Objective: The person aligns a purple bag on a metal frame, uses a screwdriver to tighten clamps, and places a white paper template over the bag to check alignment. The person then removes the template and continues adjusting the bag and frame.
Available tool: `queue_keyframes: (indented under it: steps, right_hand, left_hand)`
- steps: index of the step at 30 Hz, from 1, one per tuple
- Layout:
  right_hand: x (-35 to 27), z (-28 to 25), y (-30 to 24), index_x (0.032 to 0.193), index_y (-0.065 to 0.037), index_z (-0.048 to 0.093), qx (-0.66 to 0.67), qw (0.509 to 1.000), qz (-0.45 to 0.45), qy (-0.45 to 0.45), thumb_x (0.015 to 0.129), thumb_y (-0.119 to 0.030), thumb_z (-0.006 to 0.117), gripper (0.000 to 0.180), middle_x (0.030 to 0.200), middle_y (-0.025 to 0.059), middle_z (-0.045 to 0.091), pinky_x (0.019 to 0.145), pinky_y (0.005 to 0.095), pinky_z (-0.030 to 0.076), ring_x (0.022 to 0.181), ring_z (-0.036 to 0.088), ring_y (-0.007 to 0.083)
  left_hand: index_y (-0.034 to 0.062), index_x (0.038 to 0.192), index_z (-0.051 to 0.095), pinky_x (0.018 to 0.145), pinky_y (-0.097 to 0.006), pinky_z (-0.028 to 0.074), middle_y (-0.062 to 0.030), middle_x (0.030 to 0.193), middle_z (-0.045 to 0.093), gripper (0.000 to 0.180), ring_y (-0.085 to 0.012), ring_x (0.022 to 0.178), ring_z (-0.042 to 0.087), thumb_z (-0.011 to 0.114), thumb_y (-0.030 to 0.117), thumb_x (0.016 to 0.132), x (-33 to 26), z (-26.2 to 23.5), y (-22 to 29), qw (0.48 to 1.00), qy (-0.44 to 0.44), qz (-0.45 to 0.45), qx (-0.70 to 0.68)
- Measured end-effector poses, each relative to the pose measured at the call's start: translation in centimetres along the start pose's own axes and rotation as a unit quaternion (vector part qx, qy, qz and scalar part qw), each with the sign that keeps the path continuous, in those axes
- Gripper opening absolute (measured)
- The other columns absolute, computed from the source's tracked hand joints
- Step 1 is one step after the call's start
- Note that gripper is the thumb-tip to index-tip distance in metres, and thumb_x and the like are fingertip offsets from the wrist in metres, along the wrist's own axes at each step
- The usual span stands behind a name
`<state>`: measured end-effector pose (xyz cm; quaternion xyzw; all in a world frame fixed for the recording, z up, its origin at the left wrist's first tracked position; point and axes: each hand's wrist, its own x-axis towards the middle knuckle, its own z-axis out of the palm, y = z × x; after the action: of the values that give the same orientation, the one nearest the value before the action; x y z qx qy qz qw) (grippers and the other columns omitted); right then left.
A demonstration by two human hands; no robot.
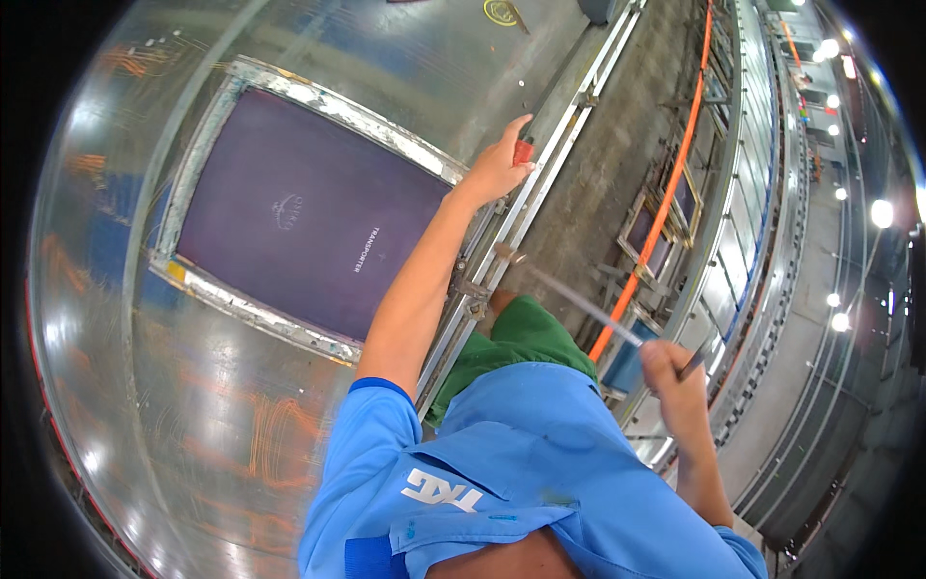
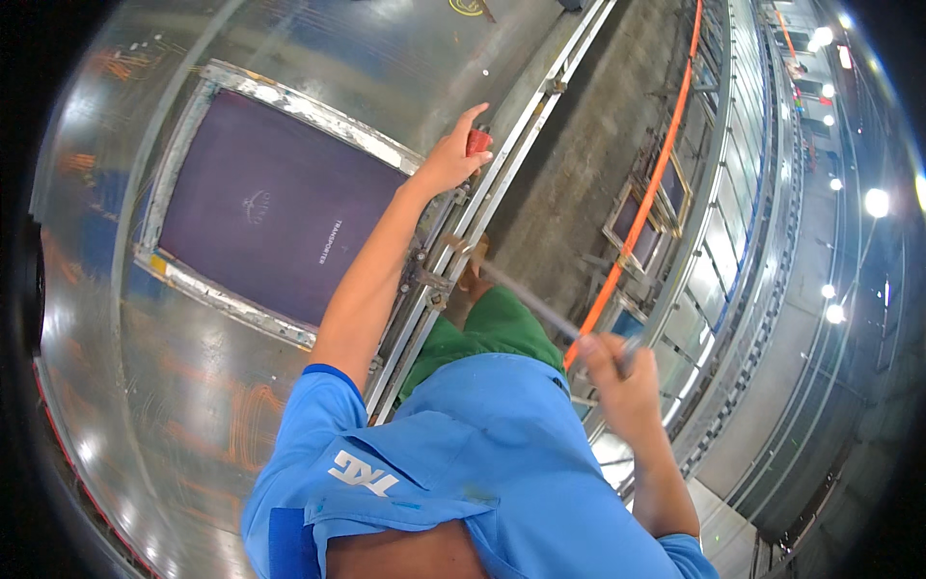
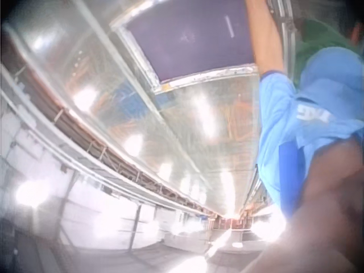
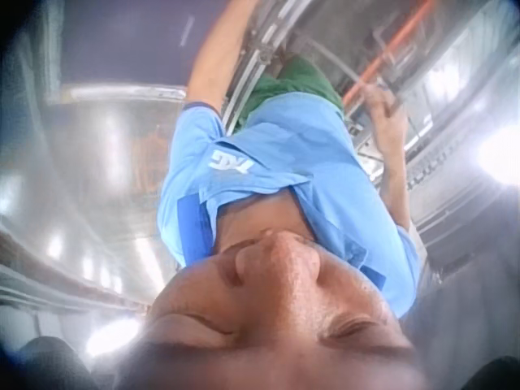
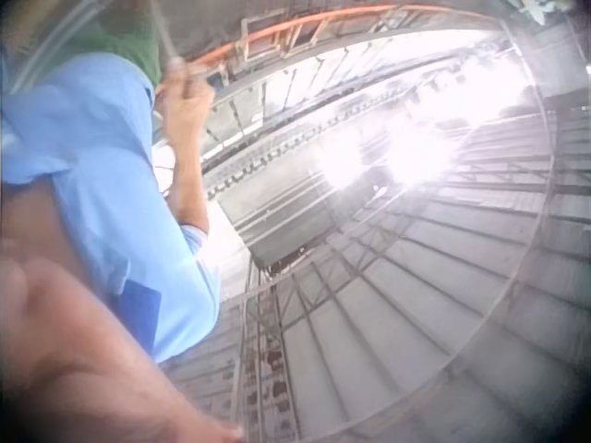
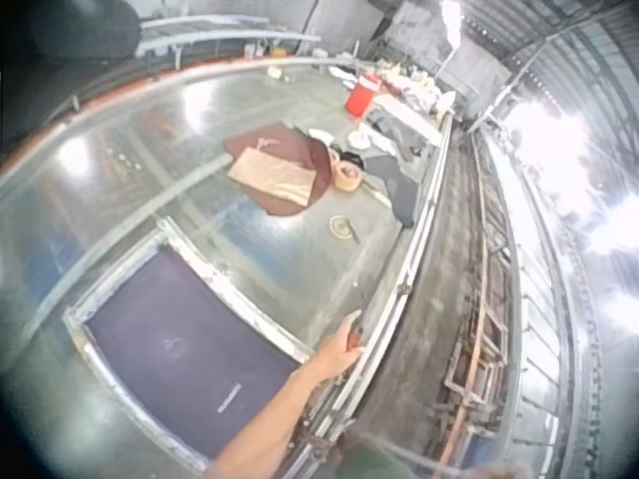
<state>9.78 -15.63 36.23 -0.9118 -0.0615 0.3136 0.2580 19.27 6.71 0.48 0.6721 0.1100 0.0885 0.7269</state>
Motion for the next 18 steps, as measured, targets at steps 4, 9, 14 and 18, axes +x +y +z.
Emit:
queue_keyframes:
  steps: [4,9,14,18]
  right_hand:
    - [2.9,-1.7,4.7,0.068,-0.014,0.045,0.243,0.970,0.011,0.016,0.105,-0.041,0.058,0.047,0.061,-0.0064,0.034,0.050,0.0276,0.022,0.054,0.029,0.0064]
    - [9.6,-3.5,7.0,0.071,-0.016,0.039,0.285,0.956,-0.072,0.014,0.107,-0.040,0.054,0.046,0.064,-0.0077,0.031,0.051,0.0249,0.019,0.056,0.027,0.0044]
    - [25.2,-5.8,4.7,0.074,-0.010,0.046,0.177,0.954,-0.241,-0.004,0.107,-0.036,0.055,0.043,0.064,-0.0047,0.037,0.051,0.0291,0.027,0.055,0.034,0.0096]
    - [43.1,-6.1,4.4,0.082,-0.003,0.053,-0.162,0.863,-0.464,0.115,0.104,-0.028,0.056,0.033,0.065,0.0177,0.055,0.059,0.0472,0.044,0.061,0.054,0.0385]
  left_hand:
    - [0.0143,0.151,0.038,0.092,-0.050,0.051,-0.0318,0.116,0.066,0.070,-0.0471,0.108,0.065,0.069,0.032,0.091,-0.1,0.6,-2.8,0.990,0.056,-0.057,0.112]
    - [0.0176,0.154,0.039,0.090,-0.048,0.051,-0.0282,0.110,0.069,0.075,-0.0455,0.105,0.065,0.070,0.037,0.089,-1.9,0.8,-0.3,0.973,-0.022,-0.013,0.227]
    - [0.0139,0.154,0.043,0.073,-0.040,0.051,-0.0181,0.090,0.069,0.069,-0.0295,0.078,0.065,0.070,0.028,0.092,-2.5,2.1,-3.0,0.958,0.156,0.035,0.238]
    - [0.0078,0.148,0.049,0.067,-0.030,0.050,-0.0074,0.097,0.066,0.056,-0.0138,0.070,0.058,0.067,0.018,0.096,0.6,4.2,2.1,0.931,0.339,-0.052,-0.122]
